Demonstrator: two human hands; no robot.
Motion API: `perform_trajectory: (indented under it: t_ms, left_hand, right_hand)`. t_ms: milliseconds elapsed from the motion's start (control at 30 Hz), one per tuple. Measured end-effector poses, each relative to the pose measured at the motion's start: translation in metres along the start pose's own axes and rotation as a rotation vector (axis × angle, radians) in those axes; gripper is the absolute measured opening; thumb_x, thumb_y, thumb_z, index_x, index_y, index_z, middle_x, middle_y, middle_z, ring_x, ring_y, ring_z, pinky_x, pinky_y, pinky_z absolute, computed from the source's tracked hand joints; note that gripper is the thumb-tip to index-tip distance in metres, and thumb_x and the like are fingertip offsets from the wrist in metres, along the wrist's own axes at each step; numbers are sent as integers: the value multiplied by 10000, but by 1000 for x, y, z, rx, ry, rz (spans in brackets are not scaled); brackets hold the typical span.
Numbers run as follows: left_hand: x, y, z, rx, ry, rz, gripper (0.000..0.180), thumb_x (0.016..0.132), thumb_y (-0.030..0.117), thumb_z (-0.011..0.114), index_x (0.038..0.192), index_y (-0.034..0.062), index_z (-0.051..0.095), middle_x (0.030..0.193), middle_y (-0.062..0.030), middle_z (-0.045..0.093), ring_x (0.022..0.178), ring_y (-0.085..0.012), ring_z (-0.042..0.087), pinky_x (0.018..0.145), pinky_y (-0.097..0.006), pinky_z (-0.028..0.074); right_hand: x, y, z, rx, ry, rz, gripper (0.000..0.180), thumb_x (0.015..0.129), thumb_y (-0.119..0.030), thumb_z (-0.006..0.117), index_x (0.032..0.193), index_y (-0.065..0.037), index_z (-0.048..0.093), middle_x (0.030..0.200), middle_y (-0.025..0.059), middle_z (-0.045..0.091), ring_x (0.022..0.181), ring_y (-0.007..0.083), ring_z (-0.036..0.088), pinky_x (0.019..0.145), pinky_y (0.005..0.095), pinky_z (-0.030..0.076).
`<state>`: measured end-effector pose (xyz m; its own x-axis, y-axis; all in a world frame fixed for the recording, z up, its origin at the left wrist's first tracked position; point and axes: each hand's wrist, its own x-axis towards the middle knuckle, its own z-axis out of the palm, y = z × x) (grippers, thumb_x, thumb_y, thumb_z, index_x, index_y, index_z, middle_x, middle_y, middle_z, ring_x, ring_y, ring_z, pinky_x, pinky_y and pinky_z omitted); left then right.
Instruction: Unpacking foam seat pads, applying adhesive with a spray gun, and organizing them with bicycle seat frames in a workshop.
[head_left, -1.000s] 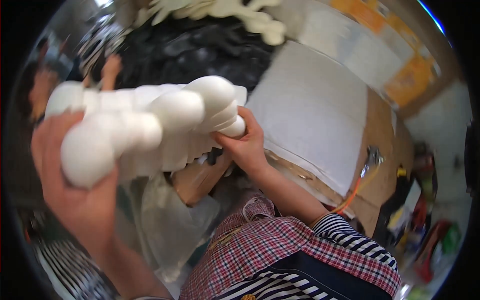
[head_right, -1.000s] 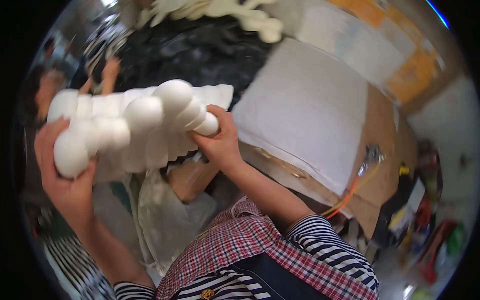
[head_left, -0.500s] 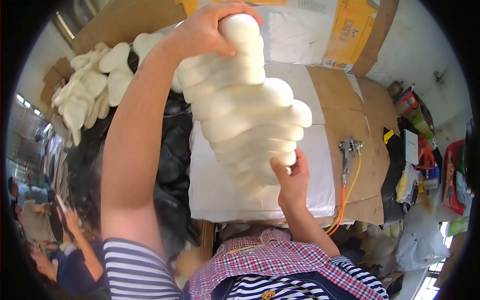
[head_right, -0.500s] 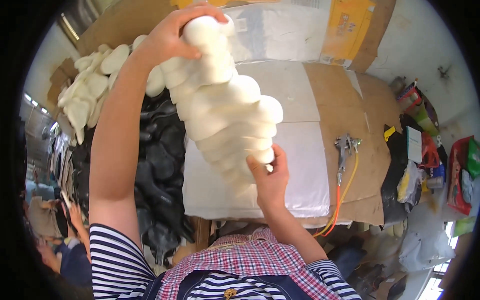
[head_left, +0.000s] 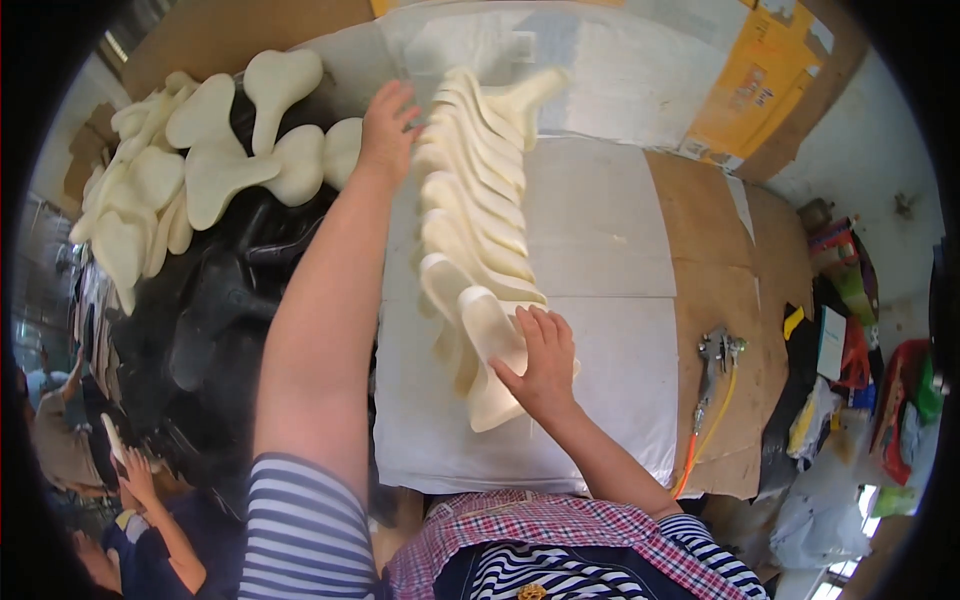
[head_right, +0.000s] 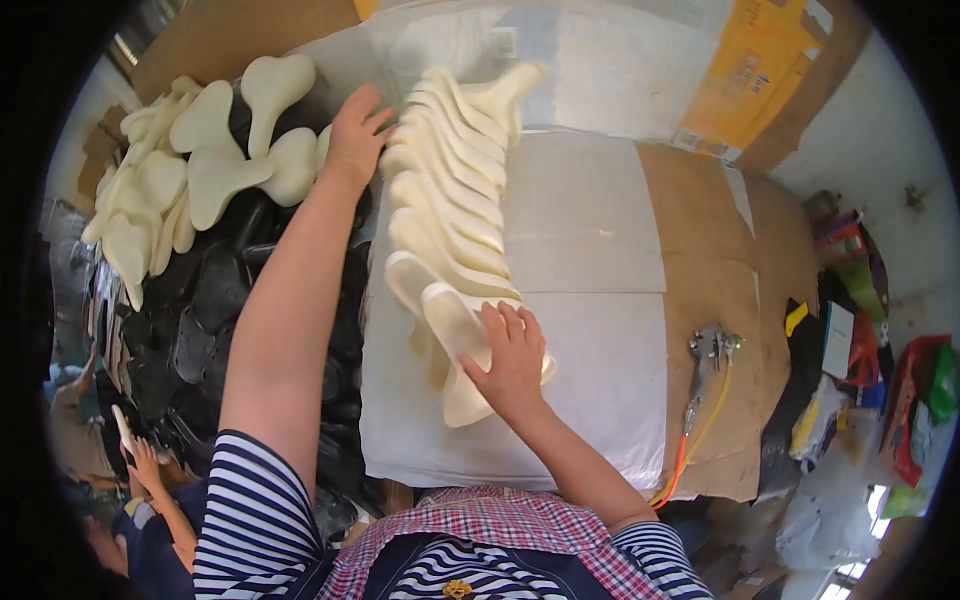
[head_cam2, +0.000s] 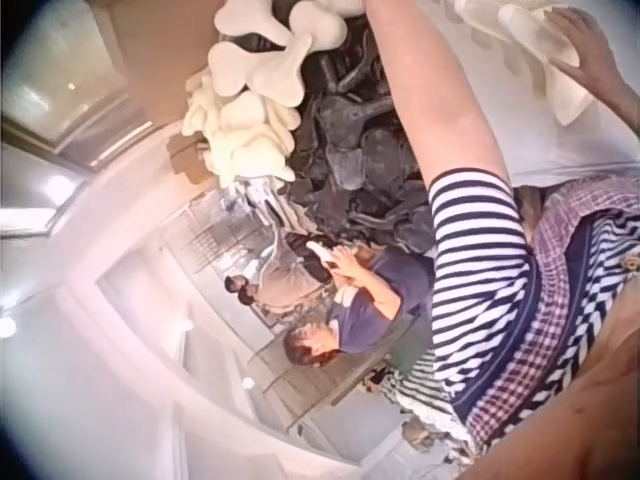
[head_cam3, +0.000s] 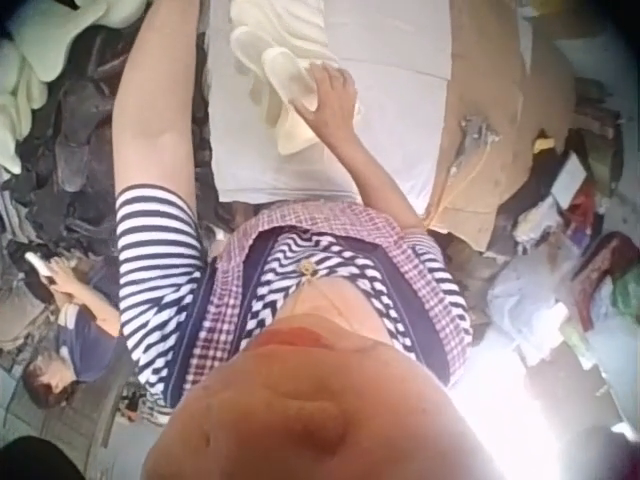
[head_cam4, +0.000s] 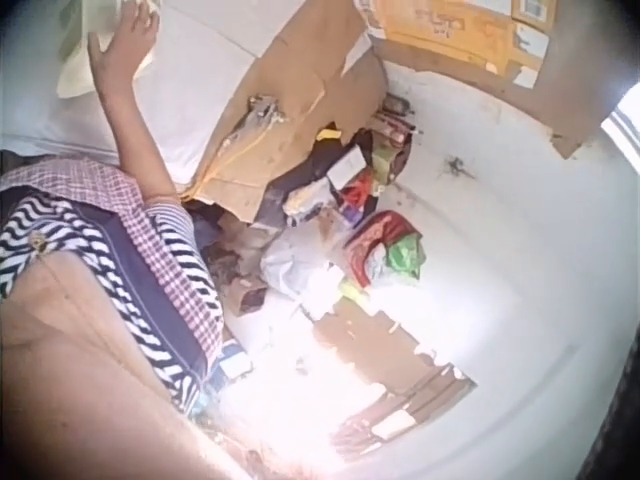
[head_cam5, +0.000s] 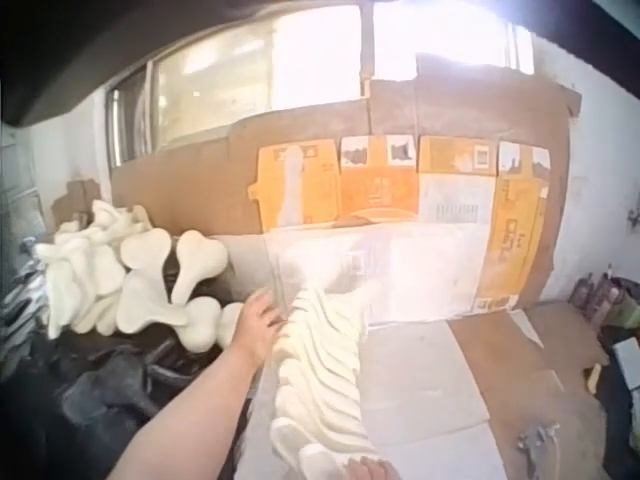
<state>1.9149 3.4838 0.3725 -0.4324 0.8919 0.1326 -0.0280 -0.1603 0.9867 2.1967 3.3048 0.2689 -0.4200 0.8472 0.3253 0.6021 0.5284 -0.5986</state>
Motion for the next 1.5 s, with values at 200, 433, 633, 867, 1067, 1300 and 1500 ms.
perform_trajectory:
  t_ms: [200,433,633,867,1067,1300,1500]
  left_hand:
    - [-31,-44,-36,-596,257,-272,666,832,423,561,1333,33,362,1329,-141,376,1215,-327,355,1041,-451,241]
    - [-213,-58,-141,-395,303,-387,339,885,279,553,1132,47,561,1027,-94,623,895,-209,616,788,-324,469]
    - [-498,-37,-217,-316,762,-485,336,864,252,598,1134,55,565,1049,-90,621,895,-194,618,783,-303,466]
    - [-869,-49,-227,-357,1614,-485,204,803,142,593,994,69,595,921,-70,642,759,-172,621,696,-283,471]
    - [-1007,-72,-203,59,2093,-483,105,778,32,538,828,42,630,783,-60,640,676,-162,593,665,-288,467]
    - [-1016,-56,-259,367,1796,-560,194,811,86,507,929,56,659,849,-163,654,809,-288,636,755,-337,480]
    - [-968,-183,-245,13,1353,-675,266,806,256,587,970,57,651,943,-168,655,851,-278,640,751,-360,497]
  right_hand:
    - [8,18,-1,-180,-67,1,777,657,-362,760,1304,-92,425,1324,184,389,1233,416,328,987,515,298]
    - [4,-13,-14,75,27,-240,618,726,-132,724,1261,2,446,1257,204,462,1181,371,413,1008,448,322]
    - [-31,-117,6,313,-211,-509,411,794,28,611,1189,12,498,1168,157,541,1062,299,522,905,360,423]
    - [-213,-279,81,606,-1136,-822,256,778,19,623,1030,3,582,892,136,612,828,242,616,758,310,487]
    - [-423,-364,166,859,-1295,-1096,256,794,-70,606,1037,7,582,935,160,617,898,297,588,847,364,445]
    - [-521,-354,242,-299,-2249,-1376,256,774,-123,552,997,-33,640,980,174,638,966,314,587,881,388,441]
    - [-501,-409,399,4,-1310,-1399,296,743,-136,548,1006,-45,650,1015,189,635,969,348,600,855,385,484]
